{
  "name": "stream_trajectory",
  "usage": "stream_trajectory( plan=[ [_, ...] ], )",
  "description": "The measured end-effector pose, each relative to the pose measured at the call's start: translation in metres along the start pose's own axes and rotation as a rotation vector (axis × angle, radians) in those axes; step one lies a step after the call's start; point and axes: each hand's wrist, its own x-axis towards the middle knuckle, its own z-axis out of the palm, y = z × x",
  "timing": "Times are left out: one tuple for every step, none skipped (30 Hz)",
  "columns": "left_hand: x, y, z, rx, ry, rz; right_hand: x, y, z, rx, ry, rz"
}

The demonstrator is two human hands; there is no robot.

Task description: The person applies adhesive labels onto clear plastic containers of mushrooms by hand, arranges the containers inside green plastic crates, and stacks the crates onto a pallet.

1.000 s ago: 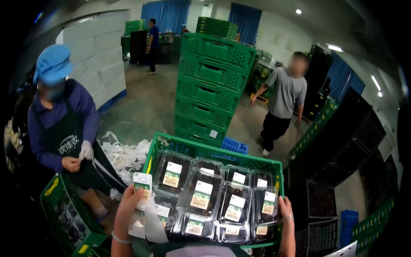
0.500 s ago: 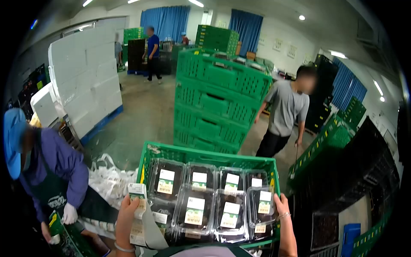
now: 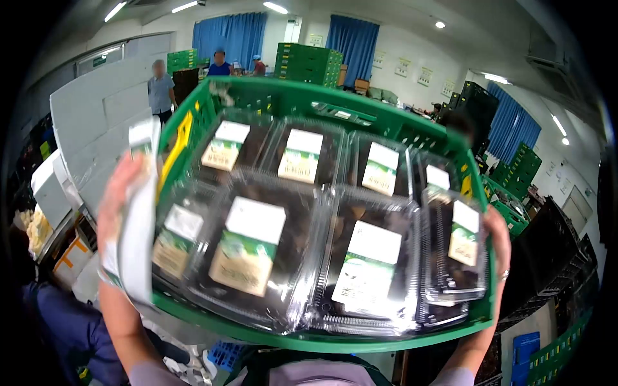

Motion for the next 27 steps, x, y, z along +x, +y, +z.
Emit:
stream_trajectory(
  plan=[
    [0.038, 0.005, -0.01, -0.086, -0.081, 0.034, 0.018, -0.012, 0.002, 0.001, 0.007, -0.012],
    [0.074, 0.009, -0.017, -0.169, -0.164, 0.07, 0.039, -0.021, 0.006, 0.174, 0.031, -0.041],
    [0.096, 0.023, -0.013, -0.096, -0.196, 0.078, 0.058, -0.032, 0.009, 0.346, 0.054, -0.068],
    [0.109, 0.037, -0.011, -0.019, -0.229, 0.083, 0.076, -0.044, 0.013, 0.518, 0.077, -0.092],
    [0.13, 0.043, -0.014, 0.028, -0.252, 0.096, 0.092, -0.068, 0.016, 0.574, -0.056, 0.104],
    [0.152, 0.042, -0.02, 0.049, -0.265, 0.119, 0.117, -0.074, 0.024, 0.597, -0.119, 0.188],
    [0.179, 0.038, -0.023, 0.069, -0.275, 0.138, 0.142, -0.08, 0.033, 0.615, -0.182, 0.274],
    [0.207, 0.032, -0.024, 0.08, -0.283, 0.156, 0.168, -0.082, 0.044, 0.612, -0.24, 0.316],
    [0.239, 0.024, -0.03, 0.09, -0.291, 0.176, 0.191, -0.075, 0.065, 0.603, -0.295, 0.304],
    [0.273, 0.016, -0.038, 0.096, -0.293, 0.192, 0.213, -0.07, 0.086, 0.591, -0.337, 0.281],
    [0.308, 0.008, -0.038, 0.107, -0.302, 0.208, 0.24, -0.059, 0.107, 0.577, -0.37, 0.265],
    [0.346, -0.003, -0.043, 0.115, -0.309, 0.223, 0.266, -0.052, 0.125, 0.568, -0.4, 0.247],
    [0.379, -0.011, -0.044, 0.116, -0.315, 0.231, 0.288, -0.048, 0.139, 0.564, -0.425, 0.247],
    [0.415, -0.021, -0.049, 0.12, -0.311, 0.236, 0.315, -0.042, 0.153, 0.569, -0.466, 0.261],
    [0.453, -0.03, -0.045, 0.124, -0.32, 0.243, 0.345, -0.037, 0.161, 0.586, -0.528, 0.289],
    [0.491, -0.038, -0.044, 0.127, -0.326, 0.248, 0.368, -0.033, 0.169, 0.619, -0.608, 0.337],
    [0.529, -0.047, -0.043, 0.13, -0.329, 0.256, 0.391, -0.027, 0.17, 0.647, -0.693, 0.367],
    [0.569, -0.057, -0.042, 0.132, -0.337, 0.257, 0.412, -0.022, 0.172, 0.659, -0.742, 0.36],
    [0.604, -0.068, -0.038, 0.139, -0.341, 0.255, 0.422, -0.005, 0.171, 0.569, -0.55, 0.06],
    [0.633, -0.077, -0.02, 0.149, -0.337, 0.256, 0.431, 0.012, 0.17, 0.354, -0.269, -0.236],
    [0.661, -0.091, -0.01, 0.155, -0.342, 0.255, 0.44, 0.029, 0.169, 0.131, 0.043, -0.419],
    [0.692, -0.105, -0.004, 0.155, -0.344, 0.258, 0.431, 0.035, 0.236, -0.002, 0.166, -0.676],
    [0.719, -0.117, 0.005, 0.16, -0.338, 0.26, 0.452, 0.047, 0.224, 0.003, 0.17, -0.563],
    [0.742, -0.129, 0.011, 0.163, -0.338, 0.262, 0.474, 0.061, 0.21, 0.009, 0.173, -0.449],
    [0.763, -0.144, 0.017, 0.176, -0.328, 0.268, 0.495, 0.073, 0.197, 0.014, 0.174, -0.336],
    [0.783, -0.157, 0.023, 0.183, -0.319, 0.275, 0.504, 0.07, 0.198, 0.252, -0.026, -0.036],
    [0.797, -0.167, 0.026, 0.196, -0.304, 0.282, 0.512, 0.067, 0.197, 0.446, -0.155, 0.303]
  ],
)
